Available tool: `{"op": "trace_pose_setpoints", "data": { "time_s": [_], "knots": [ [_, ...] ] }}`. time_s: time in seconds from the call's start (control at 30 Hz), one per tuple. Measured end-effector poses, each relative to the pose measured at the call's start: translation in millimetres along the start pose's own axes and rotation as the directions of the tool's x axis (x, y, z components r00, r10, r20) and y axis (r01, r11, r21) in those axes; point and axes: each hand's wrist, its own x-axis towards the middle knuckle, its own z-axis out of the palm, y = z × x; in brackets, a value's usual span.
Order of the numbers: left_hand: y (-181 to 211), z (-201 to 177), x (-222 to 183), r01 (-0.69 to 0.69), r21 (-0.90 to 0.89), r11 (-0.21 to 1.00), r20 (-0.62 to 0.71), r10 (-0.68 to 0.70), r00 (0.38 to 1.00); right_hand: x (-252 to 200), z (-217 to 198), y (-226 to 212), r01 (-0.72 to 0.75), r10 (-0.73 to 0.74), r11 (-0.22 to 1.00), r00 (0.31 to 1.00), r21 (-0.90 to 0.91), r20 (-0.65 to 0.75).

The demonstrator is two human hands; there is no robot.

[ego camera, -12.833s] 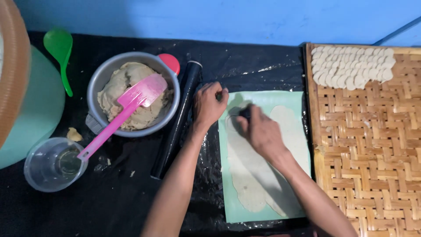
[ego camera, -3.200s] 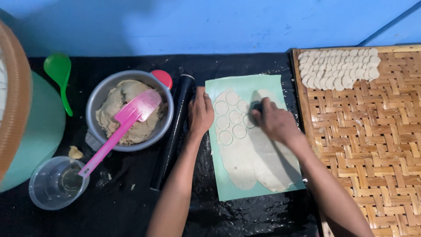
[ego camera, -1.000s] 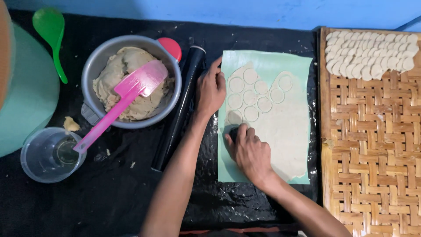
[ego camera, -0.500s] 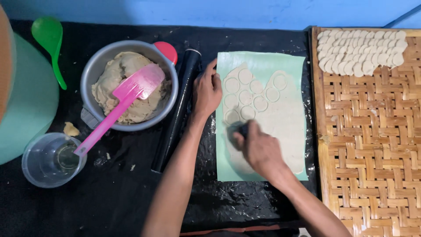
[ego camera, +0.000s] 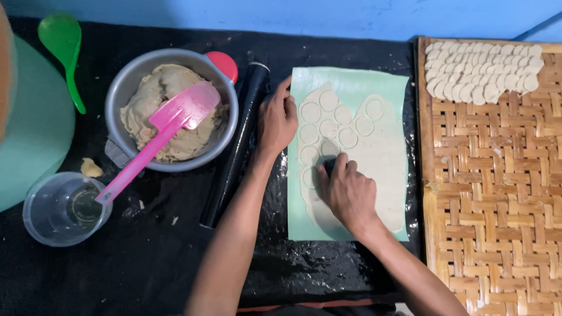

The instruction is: The person is rolling out dough and cutting it into small circular shapes using a round cutter.

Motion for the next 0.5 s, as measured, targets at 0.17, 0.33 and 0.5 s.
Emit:
{"op": "trace_pose_setpoints", "data": {
  "time_s": [0.17,0.33,0.5],
  "knots": [
    [-2.1,2.8,1.3,-0.016,0.006,1.0,-0.02,0.016,1.0,3.6,9.7,19.5,0.158,-0.152,0.987,0.975,0.028,-0.162],
    [-9.7,6.6,-1.0,-0.068,0.049,0.996,-0.019,0.069,0.997,-0.6,8.7,13.6,0.232,-0.218,0.972,0.956,0.048,-0.198],
    [-17.2,9.1,-1.2,-0.073,0.055,0.996,-0.045,0.076,0.996,2.7,2.0,25.6,0.157,-0.152,0.982,0.987,0.103,-0.052]
  ]
}}
